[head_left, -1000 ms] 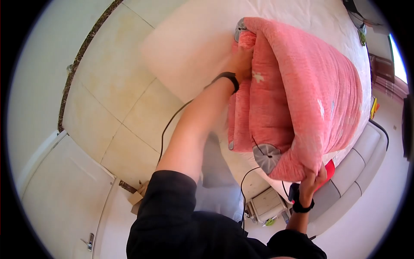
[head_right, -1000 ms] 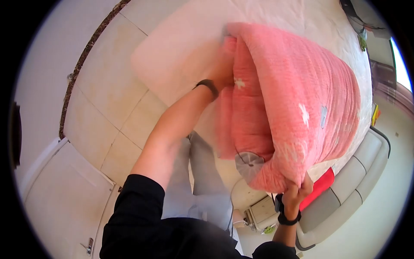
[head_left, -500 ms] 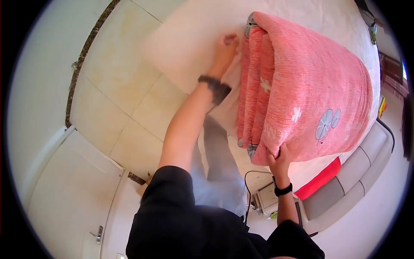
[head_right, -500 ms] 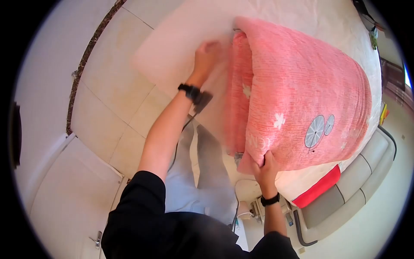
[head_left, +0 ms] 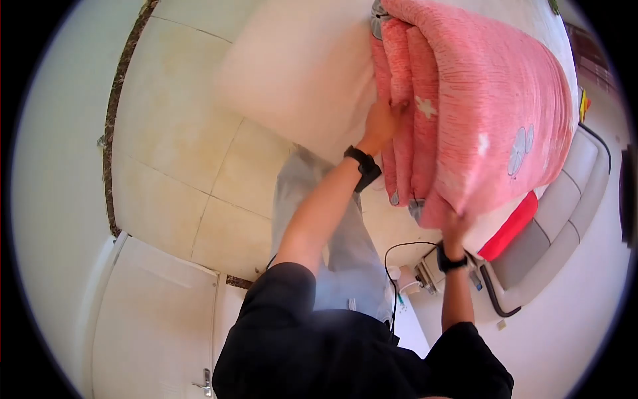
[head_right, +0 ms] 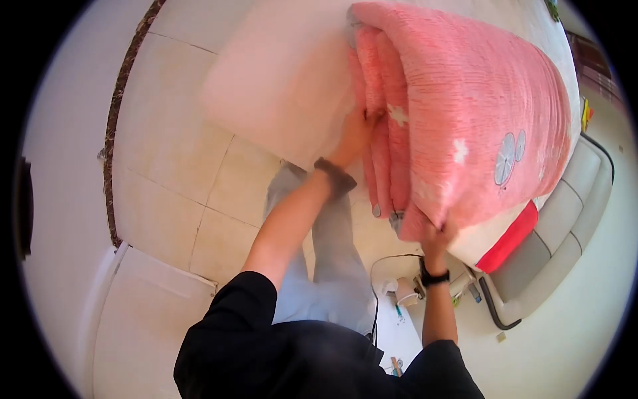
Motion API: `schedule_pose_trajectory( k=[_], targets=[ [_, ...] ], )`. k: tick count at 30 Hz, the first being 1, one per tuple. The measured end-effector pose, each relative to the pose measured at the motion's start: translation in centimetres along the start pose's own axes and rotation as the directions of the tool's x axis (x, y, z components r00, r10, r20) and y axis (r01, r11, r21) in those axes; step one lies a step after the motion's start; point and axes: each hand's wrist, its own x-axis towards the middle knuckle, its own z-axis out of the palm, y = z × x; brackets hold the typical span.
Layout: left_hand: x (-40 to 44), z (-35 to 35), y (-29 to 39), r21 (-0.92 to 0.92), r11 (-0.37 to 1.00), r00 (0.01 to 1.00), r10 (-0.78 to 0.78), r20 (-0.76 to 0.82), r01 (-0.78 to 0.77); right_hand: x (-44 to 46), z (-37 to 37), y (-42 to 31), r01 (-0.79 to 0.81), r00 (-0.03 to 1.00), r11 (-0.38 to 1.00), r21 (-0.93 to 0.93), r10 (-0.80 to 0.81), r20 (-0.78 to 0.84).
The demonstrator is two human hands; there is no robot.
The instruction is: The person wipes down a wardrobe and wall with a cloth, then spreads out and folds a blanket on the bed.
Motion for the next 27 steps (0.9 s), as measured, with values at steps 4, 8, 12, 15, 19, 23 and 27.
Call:
schedule_pose_trajectory(
  k=[4, 8, 12, 15, 19, 23, 27],
  targets=[
    [1.5, 1.1, -3.0, -0.121, 0.981, 0.987, 0.141, -0.076, -0.149, 0.6, 5.7, -0.8, 0.11, 0.994, 0.99, 0.087, -0.11, -0.005],
    [1.7, -0.5, -3.1, -0.265, 0.962, 0.983, 0.102, 0.15, -0.059, 0.6, 3.7, -2.5, -0.047, 0.997, 0.929, 0.367, 0.022, 0.071],
    [2.2, -2.9, -4.7, -0.32, 0.947, 0.972, 0.069, 0.226, 0.007, 3.2, -0.6, -0.7, 0.045, 0.961, 0.998, 0.044, -0.031, -0.274],
    [0.5, -5.9, -6.1, -0.275, 0.953, 0.983, -0.084, 0.165, 0.128, 8.1, -2.0, 1.3, -0.255, 0.834, 0.966, 0.04, 0.24, -0.497],
    [-2.0, -8.2, -3.8, -0.096, 0.989, 0.994, -0.108, 0.008, 0.109, 7.9, 3.3, 8.3, -0.316, 0.945, 0.949, -0.002, 0.314, -0.095],
    [-4.7, -8.1, 2.6, -0.123, 0.992, 0.991, -0.042, -0.128, 0.027, 7.1, 3.7, 7.2, -0.295, 0.941, 0.954, 0.052, 0.299, -0.157],
    [-6.8, -5.5, 9.6, 0.167, 0.929, 0.927, 0.354, -0.125, -0.332, 7.3, 1.8, 5.0, -0.373, 0.882, 0.928, 0.022, 0.361, -0.304]
  ],
)
